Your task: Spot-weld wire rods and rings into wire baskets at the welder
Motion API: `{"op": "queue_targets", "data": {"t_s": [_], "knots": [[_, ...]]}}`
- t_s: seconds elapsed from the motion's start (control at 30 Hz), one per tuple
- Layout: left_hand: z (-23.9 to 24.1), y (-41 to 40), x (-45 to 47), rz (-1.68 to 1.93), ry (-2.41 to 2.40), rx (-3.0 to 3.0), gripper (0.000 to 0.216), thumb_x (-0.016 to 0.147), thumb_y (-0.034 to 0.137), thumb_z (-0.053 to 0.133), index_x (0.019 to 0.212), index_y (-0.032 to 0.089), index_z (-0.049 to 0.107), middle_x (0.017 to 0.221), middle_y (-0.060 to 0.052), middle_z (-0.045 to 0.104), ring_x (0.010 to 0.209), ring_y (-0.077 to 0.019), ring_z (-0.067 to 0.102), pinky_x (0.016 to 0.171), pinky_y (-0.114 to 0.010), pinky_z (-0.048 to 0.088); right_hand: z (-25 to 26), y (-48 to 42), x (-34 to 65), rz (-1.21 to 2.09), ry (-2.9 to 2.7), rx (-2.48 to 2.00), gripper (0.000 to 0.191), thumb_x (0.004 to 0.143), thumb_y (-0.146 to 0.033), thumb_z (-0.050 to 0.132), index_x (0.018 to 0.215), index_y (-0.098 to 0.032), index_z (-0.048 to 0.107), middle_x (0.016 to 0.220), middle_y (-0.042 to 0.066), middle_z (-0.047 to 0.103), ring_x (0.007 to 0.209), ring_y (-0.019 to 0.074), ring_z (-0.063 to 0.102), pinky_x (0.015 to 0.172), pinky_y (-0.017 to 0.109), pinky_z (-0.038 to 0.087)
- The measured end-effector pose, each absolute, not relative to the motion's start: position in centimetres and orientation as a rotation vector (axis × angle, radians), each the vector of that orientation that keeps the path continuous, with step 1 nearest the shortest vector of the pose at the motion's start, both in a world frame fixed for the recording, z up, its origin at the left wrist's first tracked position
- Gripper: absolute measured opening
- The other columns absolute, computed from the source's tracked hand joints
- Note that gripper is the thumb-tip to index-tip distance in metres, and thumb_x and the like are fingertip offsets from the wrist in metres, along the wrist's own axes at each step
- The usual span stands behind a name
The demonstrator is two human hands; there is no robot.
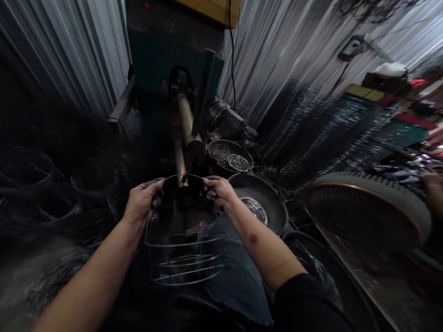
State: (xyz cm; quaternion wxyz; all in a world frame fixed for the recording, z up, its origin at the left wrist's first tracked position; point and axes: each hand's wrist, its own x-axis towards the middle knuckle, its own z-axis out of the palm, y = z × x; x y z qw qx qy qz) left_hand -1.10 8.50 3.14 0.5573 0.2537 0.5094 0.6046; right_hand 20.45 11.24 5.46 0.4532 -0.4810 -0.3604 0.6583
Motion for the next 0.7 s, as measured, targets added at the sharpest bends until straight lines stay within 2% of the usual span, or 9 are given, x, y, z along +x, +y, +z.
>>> {"op": "queue_targets", "data": {"t_s": [0.13,0.23,0.33,0.43,0.5,0.63,0.7], "knots": [[-1.0,5.3,-1.3,1.397,1.222,0.389,0.032,0.07,0.04,0.068,0.087,0.014,0.066,0.059,0.002,0.058,0.043,-0.0067,0.048,0.04,-0.017,0.037,5.4,9.0,21.1,1.605,-0.951,-1.117,0.034,0.054,-0.028,0.078,0.072,-0.018,0.051,0.045,-0.005,0.055,0.027,0.0034,0.031,0.031,0.019,0.024],[-5.2,1.4,-0.6,1.226,1.256,0.234,0.018,0.071,0.03,0.069,0.075,0.013,0.064,0.059,-0.003,0.062,0.047,-0.0126,0.057,0.047,-0.023,0.046,5.3,7.2,21.9,1.516,-0.987,-1.067,0.039,0.05,-0.033,0.081,0.07,-0.018,0.052,0.044,-0.005,0.054,0.028,0.0057,0.037,0.03,0.019,0.024],[-7.7,-1.6,0.4,1.012,1.208,0.134,0.023,0.076,0.031,0.065,0.07,0.009,0.064,0.059,-0.012,0.063,0.048,-0.0207,0.061,0.047,-0.03,0.049,5.4,6.2,22.5,1.46,-0.997,-1.038,0.04,0.048,-0.035,0.082,0.068,-0.018,0.052,0.043,-0.006,0.053,0.029,0.007,0.04,0.029,0.019,0.023],[-7.5,-2.6,0.8,0.952,1.096,0.081,0.034,0.088,0.035,0.049,0.081,0.006,0.066,0.068,-0.017,0.066,0.058,-0.0233,0.065,0.053,-0.033,0.053,5.5,5.8,22.6,1.456,-0.99,-0.984,0.037,0.049,-0.034,0.081,0.067,-0.018,0.053,0.043,-0.006,0.053,0.029,0.0067,0.039,0.03,0.019,0.025],[-6.5,-2.7,0.5,0.978,1.034,0.062,0.038,0.091,0.035,0.041,0.09,0.007,0.066,0.071,-0.015,0.067,0.063,-0.0216,0.066,0.059,-0.033,0.054,5.4,5.8,22.4,1.461,-0.971,-0.937,0.034,0.05,-0.033,0.079,0.067,-0.019,0.054,0.044,-0.005,0.053,0.031,0.0069,0.039,0.032,0.02,0.027],[-4.8,-3.1,-0.4,1.114,1.008,-0.022,0.032,0.09,0.032,0.042,0.1,0.011,0.065,0.063,-0.006,0.064,0.056,-0.0167,0.062,0.059,-0.031,0.055,4.5,6.0,21.4,1.484,-0.892,-0.858,0.029,0.055,-0.033,0.075,0.07,-0.018,0.055,0.048,-0.004,0.053,0.036,0.0084,0.043,0.034,0.021,0.029],[-4.2,-3.5,-0.7,1.172,1.106,-0.097,0.027,0.088,0.029,0.046,0.1,0.014,0.065,0.066,-0.005,0.064,0.055,-0.0163,0.061,0.055,-0.03,0.055,3.4,6.4,21.0,1.514,-0.831,-0.834,0.028,0.059,-0.035,0.074,0.072,-0.018,0.055,0.051,-0.003,0.055,0.04,0.0097,0.047,0.035,0.021,0.031]]}}
